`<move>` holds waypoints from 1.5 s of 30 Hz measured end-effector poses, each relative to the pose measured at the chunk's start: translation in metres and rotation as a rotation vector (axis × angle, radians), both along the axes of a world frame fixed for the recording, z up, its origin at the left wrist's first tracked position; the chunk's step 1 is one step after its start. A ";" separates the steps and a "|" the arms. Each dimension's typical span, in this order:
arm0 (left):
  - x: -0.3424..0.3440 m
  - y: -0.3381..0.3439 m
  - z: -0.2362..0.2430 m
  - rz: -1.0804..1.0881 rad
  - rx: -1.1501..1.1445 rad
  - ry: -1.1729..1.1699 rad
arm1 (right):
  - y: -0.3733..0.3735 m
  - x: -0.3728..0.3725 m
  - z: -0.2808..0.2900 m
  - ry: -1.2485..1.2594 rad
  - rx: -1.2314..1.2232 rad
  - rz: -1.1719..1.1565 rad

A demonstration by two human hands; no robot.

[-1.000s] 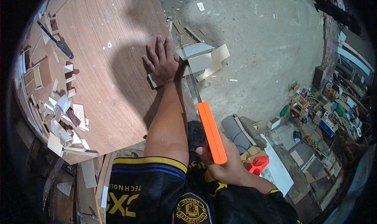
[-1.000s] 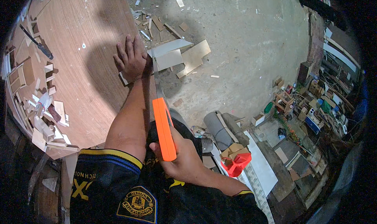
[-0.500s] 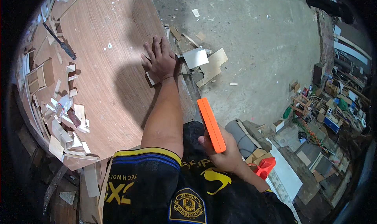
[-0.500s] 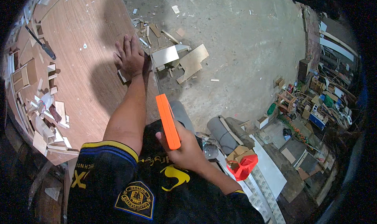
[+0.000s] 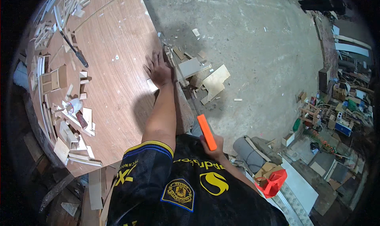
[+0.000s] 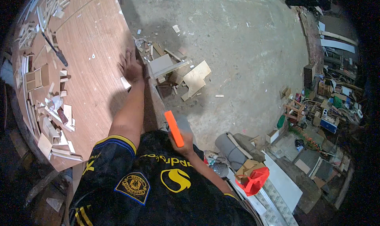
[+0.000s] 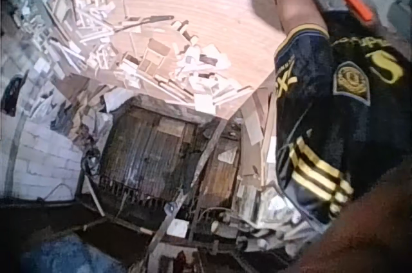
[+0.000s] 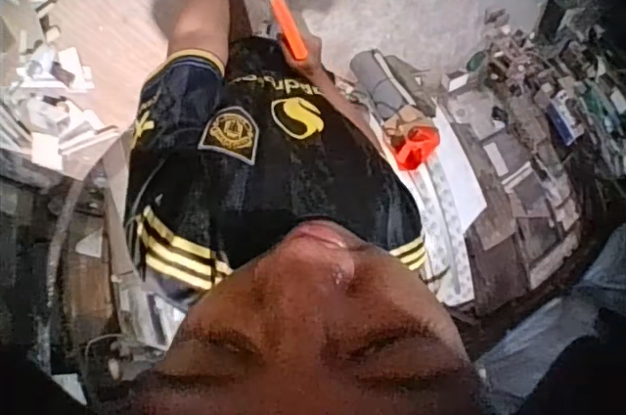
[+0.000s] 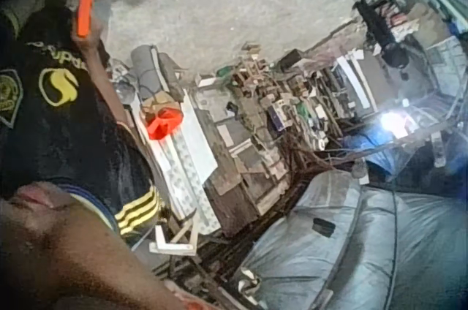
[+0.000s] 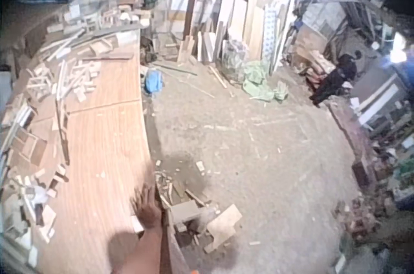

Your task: The recorder uses a hand saw to cut a small wooden plank on a workshop bench.

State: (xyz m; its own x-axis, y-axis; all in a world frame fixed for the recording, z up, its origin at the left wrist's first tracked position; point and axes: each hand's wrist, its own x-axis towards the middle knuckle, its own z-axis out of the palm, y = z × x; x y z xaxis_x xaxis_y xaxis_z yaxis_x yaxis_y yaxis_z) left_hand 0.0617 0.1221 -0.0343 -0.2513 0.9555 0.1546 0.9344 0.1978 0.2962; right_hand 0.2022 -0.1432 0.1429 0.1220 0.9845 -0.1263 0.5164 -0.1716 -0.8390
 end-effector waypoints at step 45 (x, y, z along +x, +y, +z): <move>0.037 -0.207 0.110 -0.287 -0.562 -0.993 | -0.184 0.189 0.044 0.195 0.326 -0.572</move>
